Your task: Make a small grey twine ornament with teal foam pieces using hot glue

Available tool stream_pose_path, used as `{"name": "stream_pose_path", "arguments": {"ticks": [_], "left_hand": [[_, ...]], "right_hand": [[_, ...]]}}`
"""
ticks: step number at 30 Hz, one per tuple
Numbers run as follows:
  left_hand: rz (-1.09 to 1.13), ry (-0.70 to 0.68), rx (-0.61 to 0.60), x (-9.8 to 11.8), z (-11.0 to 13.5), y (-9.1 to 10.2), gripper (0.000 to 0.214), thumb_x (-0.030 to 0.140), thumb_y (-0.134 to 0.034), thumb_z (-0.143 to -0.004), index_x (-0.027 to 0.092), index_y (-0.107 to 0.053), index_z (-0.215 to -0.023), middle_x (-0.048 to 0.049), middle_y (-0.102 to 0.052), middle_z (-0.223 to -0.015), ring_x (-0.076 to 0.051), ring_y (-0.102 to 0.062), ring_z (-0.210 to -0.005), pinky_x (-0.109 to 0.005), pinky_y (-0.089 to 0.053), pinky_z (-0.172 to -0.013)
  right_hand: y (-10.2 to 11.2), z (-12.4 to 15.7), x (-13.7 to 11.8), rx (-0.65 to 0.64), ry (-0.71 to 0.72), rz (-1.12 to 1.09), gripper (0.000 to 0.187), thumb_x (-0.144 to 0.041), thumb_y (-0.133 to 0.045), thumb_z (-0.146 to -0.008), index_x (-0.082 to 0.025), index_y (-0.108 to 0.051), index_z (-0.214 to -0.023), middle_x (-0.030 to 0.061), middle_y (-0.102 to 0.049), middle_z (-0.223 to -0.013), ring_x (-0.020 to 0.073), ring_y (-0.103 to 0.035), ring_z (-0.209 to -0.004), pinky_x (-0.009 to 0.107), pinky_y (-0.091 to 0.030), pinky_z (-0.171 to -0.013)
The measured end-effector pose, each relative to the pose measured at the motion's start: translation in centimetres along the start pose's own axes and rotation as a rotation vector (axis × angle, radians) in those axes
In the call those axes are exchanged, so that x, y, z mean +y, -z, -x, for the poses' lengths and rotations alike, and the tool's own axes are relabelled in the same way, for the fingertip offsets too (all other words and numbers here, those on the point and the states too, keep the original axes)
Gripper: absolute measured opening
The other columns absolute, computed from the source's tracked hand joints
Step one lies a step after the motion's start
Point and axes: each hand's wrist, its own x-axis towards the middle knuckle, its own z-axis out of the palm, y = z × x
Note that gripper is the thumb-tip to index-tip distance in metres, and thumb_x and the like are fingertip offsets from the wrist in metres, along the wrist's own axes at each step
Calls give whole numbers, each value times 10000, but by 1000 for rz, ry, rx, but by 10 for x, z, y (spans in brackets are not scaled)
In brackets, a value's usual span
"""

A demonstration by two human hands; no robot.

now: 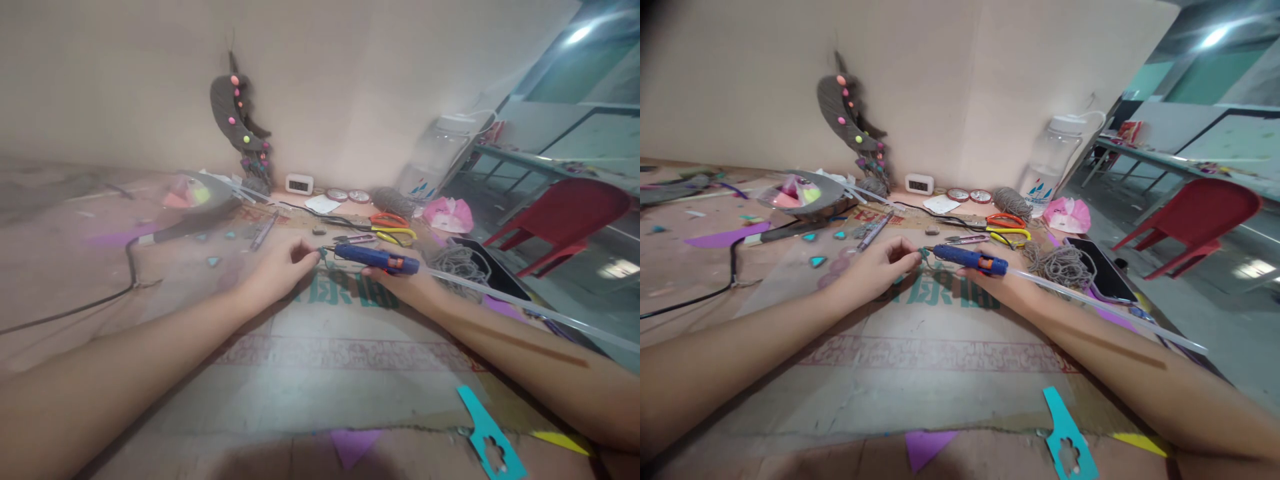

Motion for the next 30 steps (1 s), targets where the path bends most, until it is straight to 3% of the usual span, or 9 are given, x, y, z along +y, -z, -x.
{"name": "stream_pose_path", "arguments": {"ticks": [14,30], "left_hand": [[58,53,14,1,-1,-1,203,397,-590,-866,208,-553,-801,26,-577,-632,-119,-516,-532,-242,-382,-511],[74,56,10,0,-1,-1,194,394,-591,-865,214,-544,-808,28,-587,-623,-123,-533,-526,-238,-392,-500]], "right_hand": [[-1,0,4,7,27,3,247,-447,-752,-754,-218,-658,-749,34,-689,-760,218,-623,-730,336,-467,-643],[-2,1,1,40,57,10,286,-454,-736,-763,-216,-600,-682,17,-624,-679,194,-572,-673,323,-429,-619]]}}
